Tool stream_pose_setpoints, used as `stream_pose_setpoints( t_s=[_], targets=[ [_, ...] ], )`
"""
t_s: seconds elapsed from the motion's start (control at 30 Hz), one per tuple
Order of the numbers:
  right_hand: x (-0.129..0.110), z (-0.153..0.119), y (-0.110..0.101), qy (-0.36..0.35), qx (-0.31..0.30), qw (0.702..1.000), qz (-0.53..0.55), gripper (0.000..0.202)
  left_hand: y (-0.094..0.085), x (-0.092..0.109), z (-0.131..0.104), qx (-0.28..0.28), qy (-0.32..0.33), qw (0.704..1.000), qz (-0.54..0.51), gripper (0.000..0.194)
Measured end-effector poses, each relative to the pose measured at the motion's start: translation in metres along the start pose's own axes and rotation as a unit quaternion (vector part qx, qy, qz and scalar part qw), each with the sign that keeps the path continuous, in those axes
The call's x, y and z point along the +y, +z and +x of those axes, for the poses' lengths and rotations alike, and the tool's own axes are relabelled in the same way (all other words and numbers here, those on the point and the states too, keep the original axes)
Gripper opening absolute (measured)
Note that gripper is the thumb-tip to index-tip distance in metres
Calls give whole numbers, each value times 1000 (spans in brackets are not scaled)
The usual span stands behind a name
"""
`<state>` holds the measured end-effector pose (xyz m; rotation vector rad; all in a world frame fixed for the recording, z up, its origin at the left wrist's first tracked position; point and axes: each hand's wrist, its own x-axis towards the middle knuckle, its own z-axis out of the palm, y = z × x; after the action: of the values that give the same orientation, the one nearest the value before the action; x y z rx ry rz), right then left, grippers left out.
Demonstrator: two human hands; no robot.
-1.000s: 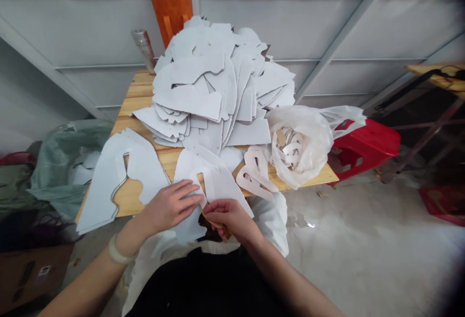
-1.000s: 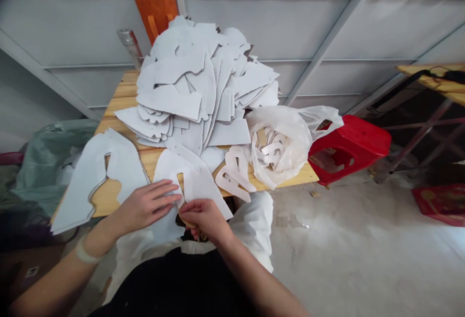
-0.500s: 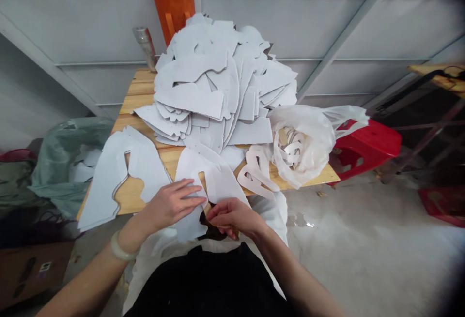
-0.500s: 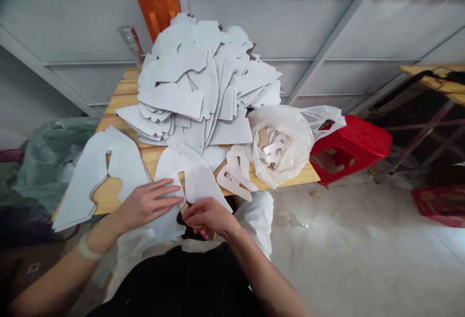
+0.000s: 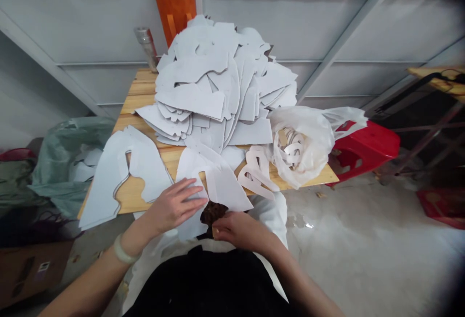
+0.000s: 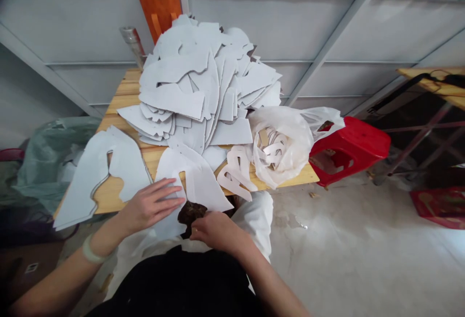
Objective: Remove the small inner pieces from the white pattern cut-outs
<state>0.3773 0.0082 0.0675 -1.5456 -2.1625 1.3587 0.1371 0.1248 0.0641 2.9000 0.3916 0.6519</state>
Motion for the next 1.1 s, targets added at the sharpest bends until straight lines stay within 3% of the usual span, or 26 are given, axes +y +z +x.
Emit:
stream_pose_setpoints(
  t_s=[0.13, 0.23, 0.33, 0.43, 0.53, 0.6, 0.67, 0.87, 1.0, 1.1],
  targets=[
    [2, -6, 7, 2, 42, 998, -35, 15, 0, 1, -5, 4, -15, 999, -42, 19],
    [7, -10, 7, 7, 43, 999, -21, 18, 3, 3, -4, 64, -86, 992, -70, 16],
    [8, -14, 2, 86, 84, 993, -3, 32, 11, 11, 0, 105, -216, 970, -19, 31],
    [7, -17, -5, 175, 123, 977, -24, 44, 23, 20, 6, 72, -300, 951, 26, 46],
    [11, -17, -8, 274, 146, 944, -115, 45, 32, 26, 9, 58, -337, 940, 8, 45],
    [15, -17, -6, 340, 169, 909, -172, 45, 35, 27, 9, 70, -345, 936, -11, 42],
    [21, -18, 0, 364, 204, 889, -187, 43, 38, 24, 8, 97, -348, 932, -21, 36],
    [39, -21, 28, 231, 337, 913, -17, 43, 41, 9, 18, 148, -376, 915, -12, 36],
    [33, -25, 38, 164, 483, 856, 83, 47, 33, 8, 27, 198, -368, 907, -52, 13],
    [24, -31, 37, 125, 533, 831, 102, 53, 11, 7, 22, 269, -338, 893, -125, 22]
  ],
)
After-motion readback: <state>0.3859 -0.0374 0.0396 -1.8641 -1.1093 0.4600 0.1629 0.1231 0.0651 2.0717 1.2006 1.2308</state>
